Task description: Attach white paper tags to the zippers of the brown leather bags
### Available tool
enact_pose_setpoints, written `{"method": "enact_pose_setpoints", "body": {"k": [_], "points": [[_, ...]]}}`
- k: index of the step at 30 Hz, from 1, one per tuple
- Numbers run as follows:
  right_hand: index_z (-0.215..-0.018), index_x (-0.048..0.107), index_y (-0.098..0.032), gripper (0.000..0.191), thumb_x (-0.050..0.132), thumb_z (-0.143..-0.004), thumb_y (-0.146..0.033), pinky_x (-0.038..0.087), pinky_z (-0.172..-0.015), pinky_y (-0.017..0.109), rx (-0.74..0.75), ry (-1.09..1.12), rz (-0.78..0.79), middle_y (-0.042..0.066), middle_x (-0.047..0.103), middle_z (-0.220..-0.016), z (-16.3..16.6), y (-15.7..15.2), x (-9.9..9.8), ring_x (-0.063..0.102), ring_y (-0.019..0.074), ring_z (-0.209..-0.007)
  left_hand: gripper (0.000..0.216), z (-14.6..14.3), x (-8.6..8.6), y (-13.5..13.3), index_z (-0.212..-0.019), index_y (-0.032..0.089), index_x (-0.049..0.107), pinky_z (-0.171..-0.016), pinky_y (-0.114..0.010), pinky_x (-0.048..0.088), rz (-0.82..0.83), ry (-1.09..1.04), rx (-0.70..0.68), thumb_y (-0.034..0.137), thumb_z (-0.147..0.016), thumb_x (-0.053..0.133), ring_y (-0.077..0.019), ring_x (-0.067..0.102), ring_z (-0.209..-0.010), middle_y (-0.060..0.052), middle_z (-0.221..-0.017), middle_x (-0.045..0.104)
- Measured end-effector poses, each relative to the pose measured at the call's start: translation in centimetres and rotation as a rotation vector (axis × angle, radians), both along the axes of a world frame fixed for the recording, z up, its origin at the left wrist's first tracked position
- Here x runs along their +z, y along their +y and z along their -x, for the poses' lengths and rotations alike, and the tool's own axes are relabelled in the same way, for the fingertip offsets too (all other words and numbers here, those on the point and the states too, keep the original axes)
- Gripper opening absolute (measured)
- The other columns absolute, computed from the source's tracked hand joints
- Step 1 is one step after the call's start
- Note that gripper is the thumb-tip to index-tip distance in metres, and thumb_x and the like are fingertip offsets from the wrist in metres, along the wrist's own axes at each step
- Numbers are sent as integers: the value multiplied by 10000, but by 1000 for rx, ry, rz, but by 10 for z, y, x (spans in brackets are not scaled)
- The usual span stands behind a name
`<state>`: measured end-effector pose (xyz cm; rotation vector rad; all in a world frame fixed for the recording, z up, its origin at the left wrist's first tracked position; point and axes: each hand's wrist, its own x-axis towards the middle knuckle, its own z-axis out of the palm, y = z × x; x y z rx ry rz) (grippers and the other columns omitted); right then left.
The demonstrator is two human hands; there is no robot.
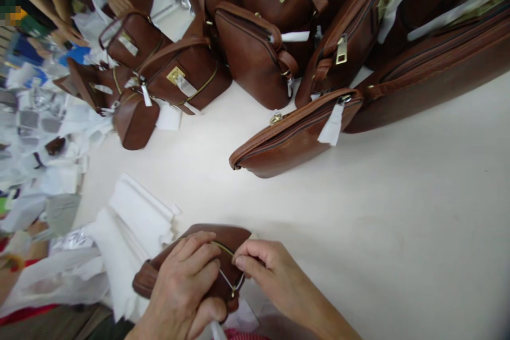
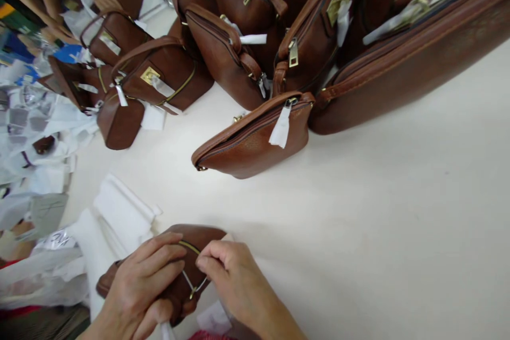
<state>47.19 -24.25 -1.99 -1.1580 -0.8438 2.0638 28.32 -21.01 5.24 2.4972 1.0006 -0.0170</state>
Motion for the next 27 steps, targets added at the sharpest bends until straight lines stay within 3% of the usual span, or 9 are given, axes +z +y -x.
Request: {"method": "enact_pose_setpoints", "body": {"k": [4,9,14,17,20,22,27], "points": [[-638,659,-174,121,628,-730,-101,323,-499,229,114,-73,-41,-55,538,-553,11,8,11,466,101,-533,593,0,-2,-2,-913,173,658,-867,-425,536,-39,-26,-10,554,-1003,213,-275,615,-1030,-103,-906,680],[-545,545,-179,225,522,-707,-25,271,-493,256,206,-303,-233,-46,507,-502,16,17,23,414,101,-486,623,-3,-2,-2,-844,168,635,-854,-444,522,-86,-85,-12,579,-996,193,-281,620,-995,-98,-825,662],[-497,442,-196,238,525,-678,-67,234,-477,261,274,-353,-207,-64,411,-472,24,18,21,373,98,-469,606,-7,-1,2,-775,164,615,-800,-425,536,-131,-123,-50,537,-1011,199,-247,626,-854,-81,-724,623],[-537,465,-198,177,520,-682,-112,245,-474,248,184,-301,-144,-61,428,-504,28,11,12,384,102,-497,642,-6,2,4,-877,144,636,-799,-403,544,-156,-226,0,567,-1002,170,-239,629,-875,-116,-845,656],[-589,457,-200,126,493,-708,-182,294,-512,239,20,-146,-99,-55,421,-558,25,2,9,377,106,-541,484,-6,13,6,-990,136,646,-795,-343,545,-120,-296,235,407,-1037,248,-215,638,-936,-129,-971,664],[-617,436,-209,137,485,-736,-256,298,-527,241,-99,-66,-92,-65,367,-569,19,-4,13,337,105,-546,340,-10,24,5,-936,161,673,-768,-313,538,-45,-235,375,294,-1005,368,-193,646,-873,-94,-925,671],[-654,417,-219,177,493,-756,-342,304,-557,259,-209,-85,-186,-68,348,-602,11,-15,31,327,114,-580,221,-34,38,-12,-746,204,685,-725,-288,493,207,-160,435,200,-899,525,-183,633,-794,-28,-803,680]]}}
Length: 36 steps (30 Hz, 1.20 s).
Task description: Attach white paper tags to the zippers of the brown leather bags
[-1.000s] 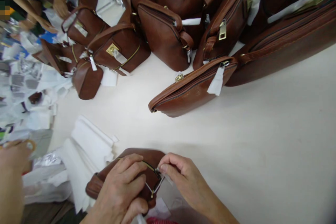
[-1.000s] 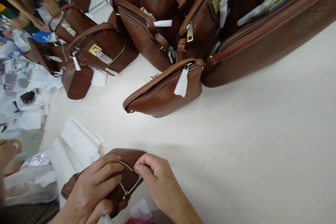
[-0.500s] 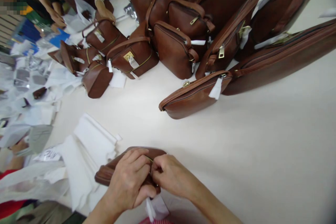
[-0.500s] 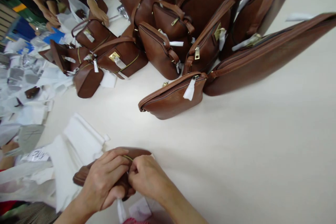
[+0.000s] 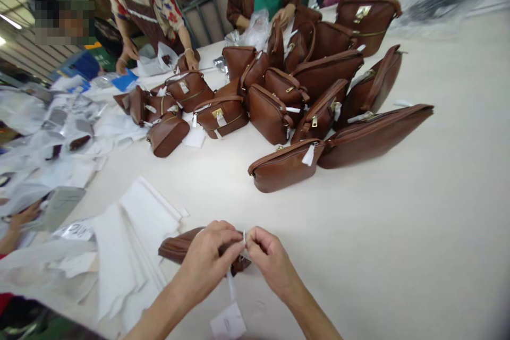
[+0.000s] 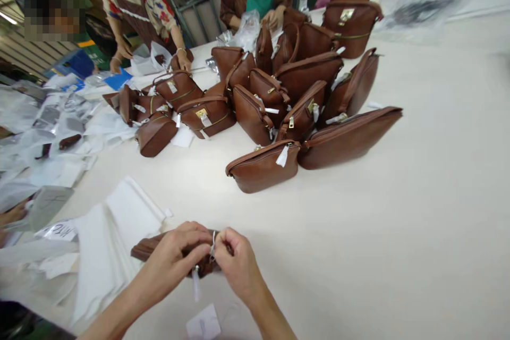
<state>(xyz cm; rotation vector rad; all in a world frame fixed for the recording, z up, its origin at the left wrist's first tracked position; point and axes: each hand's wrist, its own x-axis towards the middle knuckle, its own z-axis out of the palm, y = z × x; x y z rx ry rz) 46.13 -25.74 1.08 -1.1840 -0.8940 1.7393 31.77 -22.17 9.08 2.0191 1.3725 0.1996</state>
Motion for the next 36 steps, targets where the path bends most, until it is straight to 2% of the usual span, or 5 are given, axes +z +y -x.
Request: {"method": "enact_pose_setpoints", "body": {"k": [6,14,23,31,36], "points": [[-657,421,-220,165,478,-771,-325,325,-591,281,-3,-113,-78,-58,377,-618,-5,-14,10,360,132,-615,216,-16,-17,-34,-626,185,549,-582,-260,376,-27,51,126,109,-824,509,-155,558,-616,-1,-636,614],[-677,451,-214,279,544,-829,-429,260,-520,269,-60,20,-23,-84,327,-572,-1,-33,-3,295,112,-540,161,-16,-42,-57,-659,186,538,-664,-308,390,-255,81,130,112,-791,483,-191,563,-674,-40,-688,624],[-876,545,-197,325,675,-710,-445,390,-554,253,-142,219,174,-11,608,-745,-12,-48,-26,527,127,-591,229,4,-31,-44,-746,191,532,-670,-288,417,-222,-73,183,239,-926,399,-173,559,-689,-24,-717,585],[-805,558,-196,279,493,-742,-460,336,-488,254,68,6,114,-28,556,-641,2,-43,-29,436,107,-490,234,12,-32,-48,-794,199,552,-688,-289,434,-215,-185,258,301,-961,423,-169,567,-698,-14,-741,603],[-608,562,-196,153,536,-732,-283,331,-520,261,156,-151,76,-43,514,-501,14,-22,-26,438,115,-489,205,11,-34,-48,-809,194,589,-684,-282,448,-289,-216,284,268,-947,457,-167,583,-717,-14,-750,623]]}}
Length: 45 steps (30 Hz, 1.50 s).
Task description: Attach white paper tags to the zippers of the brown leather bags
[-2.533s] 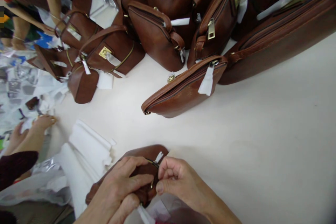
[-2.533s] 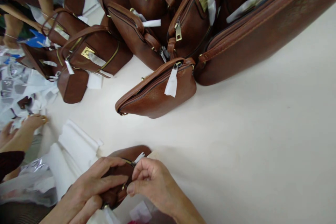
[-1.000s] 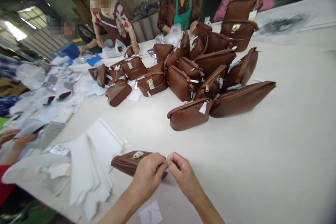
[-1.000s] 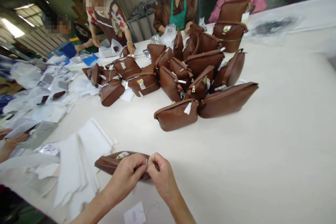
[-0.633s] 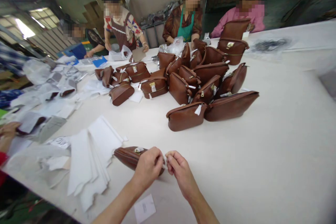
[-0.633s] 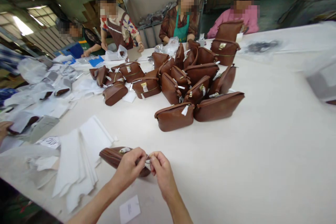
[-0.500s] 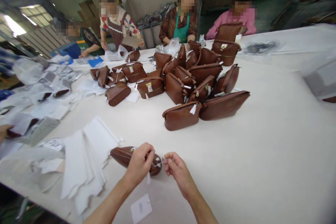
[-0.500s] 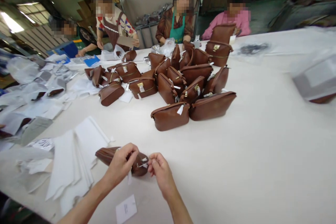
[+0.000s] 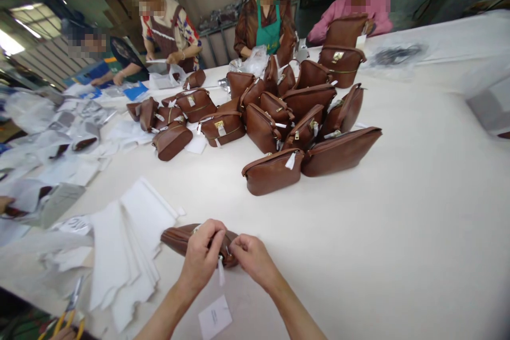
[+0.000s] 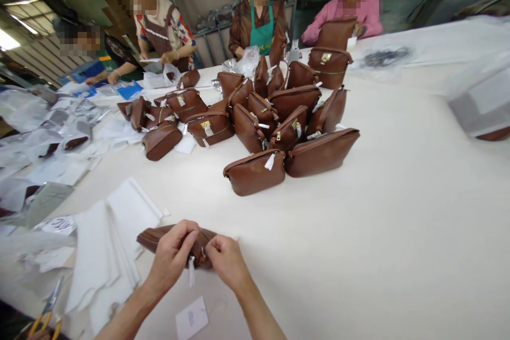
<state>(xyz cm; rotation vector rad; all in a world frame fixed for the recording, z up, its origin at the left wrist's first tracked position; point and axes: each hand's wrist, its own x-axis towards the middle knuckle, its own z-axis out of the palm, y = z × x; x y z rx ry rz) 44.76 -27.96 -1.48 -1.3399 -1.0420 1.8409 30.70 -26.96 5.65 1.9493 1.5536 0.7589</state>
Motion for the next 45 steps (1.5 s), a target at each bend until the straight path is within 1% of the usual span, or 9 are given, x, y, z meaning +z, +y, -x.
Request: {"method": "enact_pose_setpoints", "body": {"k": [5,10,15,19,22,28,34,40,45], "points": [[-428,515,-195,310,568,-731,-230,285,-490,268,152,-135,9,-50,413,-370,3,22,3,413,116,-444,169,-2,-6,0,-846,191,602,-704,-271,467,-77,-33,-3,219,-949,471,-157,600,-750,-16,-796,639],[-422,522,-185,278,592,-692,-177,264,-482,263,248,-176,15,-54,412,-372,4,32,4,400,105,-437,149,-2,-11,0,-860,190,598,-723,-256,477,-174,-59,-4,166,-946,479,-149,608,-782,-20,-826,644],[-415,454,-196,265,539,-661,-146,234,-447,256,308,-71,81,-64,382,-371,11,26,6,338,87,-397,142,-2,-15,-3,-870,191,599,-745,-251,487,-266,-51,7,134,-937,488,-148,616,-802,-24,-839,651],[-444,464,-193,219,540,-649,-193,193,-429,246,281,54,150,-58,415,-383,15,20,9,324,77,-389,149,-1,-15,-2,-856,192,595,-753,-266,497,-313,-38,15,131,-932,483,-158,621,-812,-35,-846,657],[-537,493,-190,181,560,-674,-287,179,-437,244,178,149,165,-57,442,-446,7,17,12,321,72,-415,160,2,-9,-1,-854,190,604,-753,-292,507,-217,17,-18,152,-930,468,-177,631,-827,-53,-868,670],[-689,418,-217,226,543,-699,-405,101,-454,249,-81,309,186,-106,319,-573,-17,5,22,151,53,-459,220,-5,17,-4,-972,217,693,-816,-375,495,102,200,-210,166,-875,502,-242,629,-893,-73,-926,724],[-673,473,-201,314,682,-696,-434,112,-452,247,-236,413,196,-114,327,-511,-14,-8,31,187,48,-447,171,-28,18,-5,-803,215,632,-662,-281,417,293,360,-94,122,-836,493,-209,629,-719,-35,-732,679],[-802,652,-139,401,798,-645,-477,235,-476,219,-332,667,239,-26,523,-671,-24,-20,32,411,69,-531,214,-21,26,-5,-670,202,562,-603,-247,405,375,80,-77,197,-855,455,-162,565,-603,-1,-622,599],[-815,701,-134,352,826,-622,-401,261,-464,201,-368,750,255,-17,553,-674,-31,-27,35,423,64,-525,165,-22,32,-20,-720,181,597,-569,-222,442,574,-131,-198,215,-824,473,-140,558,-623,-6,-717,598]]}}
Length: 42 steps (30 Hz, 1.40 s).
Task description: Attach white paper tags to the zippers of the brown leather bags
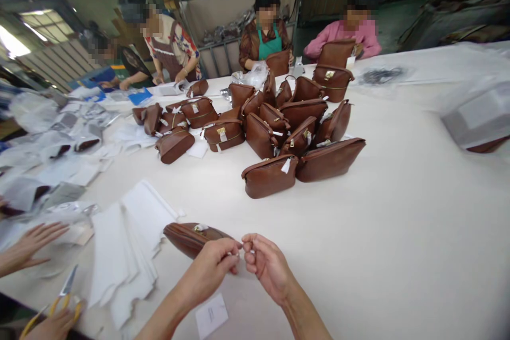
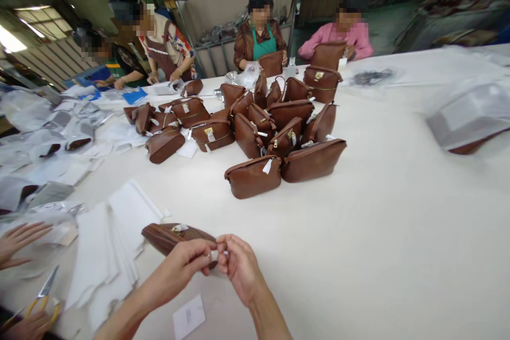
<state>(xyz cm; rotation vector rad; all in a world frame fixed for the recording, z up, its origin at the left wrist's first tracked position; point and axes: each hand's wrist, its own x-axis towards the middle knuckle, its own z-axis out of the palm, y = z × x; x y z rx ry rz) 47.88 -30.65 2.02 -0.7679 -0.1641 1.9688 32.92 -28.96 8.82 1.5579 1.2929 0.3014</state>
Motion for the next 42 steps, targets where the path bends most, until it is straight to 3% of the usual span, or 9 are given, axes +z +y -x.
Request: {"method": "enact_pose_setpoints", "body": {"k": [3,7,11,16,19,26,32,35,42], "points": [[-823,712,-129,318,807,-642,-372,346,-483,210,18,6,-49,5,604,-671,-1,-3,6,491,86,-542,177,-3,-6,-8,-717,177,584,-513,-207,428,28,-23,16,234,-830,460,-133,530,-605,-10,-729,588],[-905,715,-157,348,837,-603,-280,509,-683,287,31,-105,-55,56,709,-860,-4,-7,7,647,159,-735,220,-2,-14,-12,-676,185,527,-561,-224,438,2,-55,168,332,-839,518,-128,518,-582,10,-645,565],[-939,711,-173,385,834,-634,-373,526,-704,330,66,-338,-141,87,734,-977,-10,-10,0,675,196,-780,202,0,-15,-14,-680,186,522,-593,-242,445,23,-120,217,340,-811,534,-138,529,-608,5,-640,574],[-1049,693,-193,428,777,-707,-436,525,-684,345,97,-536,-244,71,739,-903,-14,-10,-4,669,212,-777,164,1,-19,-16,-706,183,543,-605,-254,446,43,-161,239,323,-790,538,-146,540,-623,4,-651,580],[-971,696,-190,426,806,-668,-469,524,-633,321,96,-517,-269,70,729,-923,-13,-9,-3,670,216,-784,158,2,-21,-17,-692,184,534,-600,-250,439,47,-173,244,308,-790,541,-141,531,-612,12,-639,571],[-748,684,-168,356,773,-679,-506,447,-548,272,154,-507,-241,10,644,-645,-9,-9,-6,589,165,-629,149,0,-17,-15,-684,186,547,-582,-248,432,24,-79,197,272,-801,511,-144,527,-588,8,-621,571],[-648,653,-164,359,836,-561,-460,333,-520,226,128,-321,25,-18,570,-598,-11,-13,-10,473,108,-578,244,-5,-6,-18,-677,191,616,-654,-261,450,-299,53,112,227,-850,448,-158,570,-662,-35,-746,598],[-663,658,-158,413,857,-529,-494,340,-524,225,132,-279,69,-16,566,-603,-12,-15,-12,470,105,-575,265,-6,-9,-21,-704,197,652,-595,-257,433,-271,98,90,239,-869,449,-146,542,-552,-10,-649,579],[-654,680,-152,472,905,-468,-522,371,-540,216,110,-262,66,-5,601,-641,-8,-17,-10,506,113,-631,216,-13,-13,-22,-739,196,670,-597,-245,412,-235,191,123,177,-819,471,-162,572,-603,-7,-642,641]]}}
